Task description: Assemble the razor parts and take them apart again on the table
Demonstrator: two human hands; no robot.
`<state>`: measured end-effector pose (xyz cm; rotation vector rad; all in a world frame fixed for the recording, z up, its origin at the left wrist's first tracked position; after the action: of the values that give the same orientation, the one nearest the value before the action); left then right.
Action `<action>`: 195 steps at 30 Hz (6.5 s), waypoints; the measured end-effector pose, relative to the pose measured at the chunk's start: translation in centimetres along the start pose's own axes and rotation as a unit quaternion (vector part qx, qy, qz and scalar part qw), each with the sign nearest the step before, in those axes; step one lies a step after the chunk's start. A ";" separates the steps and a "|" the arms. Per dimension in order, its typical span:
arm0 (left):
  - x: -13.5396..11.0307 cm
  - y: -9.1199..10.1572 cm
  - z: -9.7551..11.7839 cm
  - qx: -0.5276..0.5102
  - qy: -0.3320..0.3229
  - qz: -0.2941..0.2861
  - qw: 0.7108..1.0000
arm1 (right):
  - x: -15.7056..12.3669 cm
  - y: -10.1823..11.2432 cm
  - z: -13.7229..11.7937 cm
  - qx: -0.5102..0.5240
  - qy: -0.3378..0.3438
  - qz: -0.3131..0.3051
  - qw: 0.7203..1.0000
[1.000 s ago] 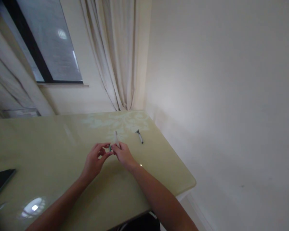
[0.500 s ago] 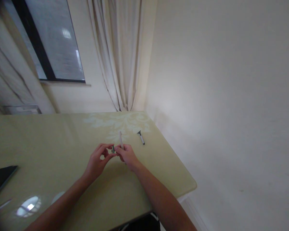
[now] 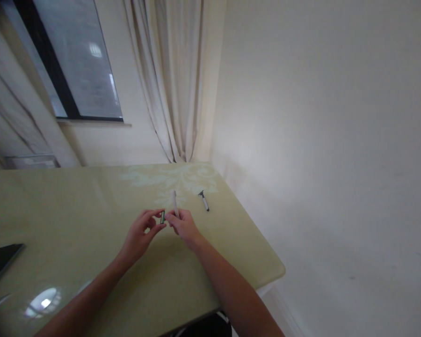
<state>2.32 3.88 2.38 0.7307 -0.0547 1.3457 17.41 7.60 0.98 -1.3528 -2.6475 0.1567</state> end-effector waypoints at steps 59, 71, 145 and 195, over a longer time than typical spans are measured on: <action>0.5 1.1 0.2 -0.048 -0.024 -0.095 0.994 | -0.4 -1.4 0.4 0.093 -0.059 -0.137 0.984; 0.6 2.1 -0.8 -0.013 0.010 -0.011 1.000 | -0.1 1.4 -1.3 -0.217 0.052 0.001 0.975; 0.2 2.4 -3.8 -0.180 0.187 0.008 0.966 | -1.4 1.3 -1.6 -0.691 0.255 0.068 0.673; 0.6 1.2 -6.7 -0.189 0.175 0.030 0.966 | 1.3 2.2 1.8 -0.709 0.141 0.086 0.686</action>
<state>-1.03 7.87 -2.07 0.1667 -0.0493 1.4528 18.06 9.94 -1.02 -1.5670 -2.0605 -2.2514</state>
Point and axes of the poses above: each hand's wrist, its own x-axis towards the middle knuckle, its own y-axis out of the back of the hand, z = x × y, the point moved 5 cm from there along x, towards the middle knuckle, and after that the axes turned 15 degrees about -z, right-handed, at the moved point
